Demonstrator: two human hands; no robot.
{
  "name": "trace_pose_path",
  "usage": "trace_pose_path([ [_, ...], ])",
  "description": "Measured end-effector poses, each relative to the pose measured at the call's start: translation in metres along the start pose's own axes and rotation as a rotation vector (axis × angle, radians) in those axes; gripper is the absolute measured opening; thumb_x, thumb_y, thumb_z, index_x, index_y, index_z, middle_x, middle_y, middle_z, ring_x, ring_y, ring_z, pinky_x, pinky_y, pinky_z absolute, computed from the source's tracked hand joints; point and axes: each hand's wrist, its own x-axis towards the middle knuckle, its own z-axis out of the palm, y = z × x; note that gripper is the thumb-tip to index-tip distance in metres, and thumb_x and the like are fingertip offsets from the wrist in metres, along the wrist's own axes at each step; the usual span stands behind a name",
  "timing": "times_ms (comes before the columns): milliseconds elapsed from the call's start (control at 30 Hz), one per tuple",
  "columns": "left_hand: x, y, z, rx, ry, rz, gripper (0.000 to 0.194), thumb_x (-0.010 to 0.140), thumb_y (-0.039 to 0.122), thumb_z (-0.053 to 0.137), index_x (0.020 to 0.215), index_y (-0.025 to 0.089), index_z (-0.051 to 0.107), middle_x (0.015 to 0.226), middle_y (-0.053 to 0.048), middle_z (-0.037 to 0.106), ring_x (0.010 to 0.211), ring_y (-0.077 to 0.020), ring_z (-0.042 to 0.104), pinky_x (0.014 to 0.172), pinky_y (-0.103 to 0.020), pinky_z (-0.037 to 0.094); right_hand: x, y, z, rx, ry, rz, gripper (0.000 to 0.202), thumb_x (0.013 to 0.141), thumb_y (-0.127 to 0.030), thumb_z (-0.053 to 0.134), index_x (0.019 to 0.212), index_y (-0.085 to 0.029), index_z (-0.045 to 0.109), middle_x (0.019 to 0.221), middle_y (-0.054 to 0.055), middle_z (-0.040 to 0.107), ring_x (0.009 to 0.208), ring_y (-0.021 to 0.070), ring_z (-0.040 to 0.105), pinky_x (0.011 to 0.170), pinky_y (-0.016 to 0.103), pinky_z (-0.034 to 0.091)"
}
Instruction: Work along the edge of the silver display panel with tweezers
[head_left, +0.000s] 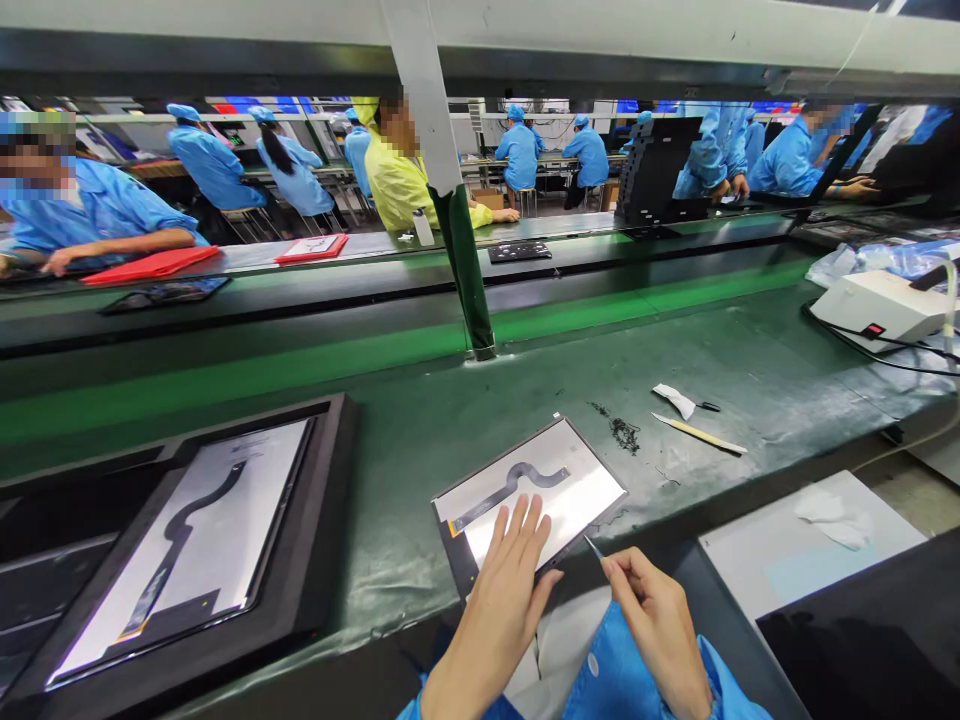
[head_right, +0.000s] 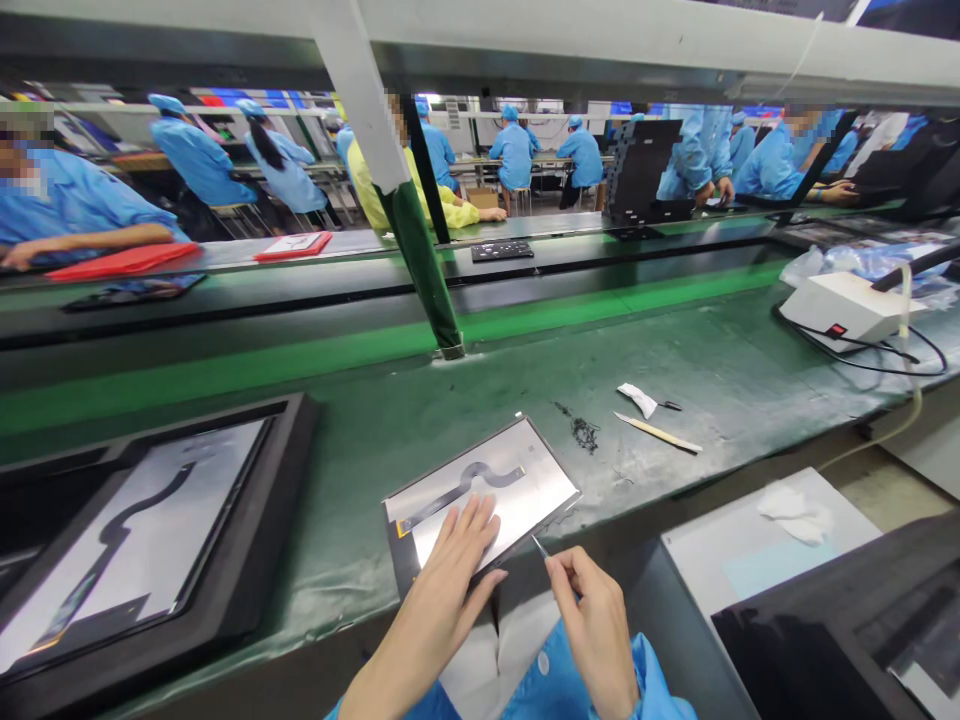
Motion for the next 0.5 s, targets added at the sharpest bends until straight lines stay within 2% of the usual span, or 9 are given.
trace_pose_path([
  [500, 0.002, -0.001, -0.001, 0.019, 0.018, 0.023, 0.052, 0.104, 0.028, 0.038, 0.154, 0.022, 0.023, 0.15, -0.015, 0.045, 0.142, -0.0304, 0.034, 0.11, -0.056, 0.042, 0.013, 0.002, -0.019, -0.006, 0.081, 0.057, 0.047, 0.095, -0.059, 0.045, 0.07, -0.022, 0.062, 0.056, 0.0, 0.063, 0.05, 0.0159, 0.061, 0.047, 0.022, 0.047],
])
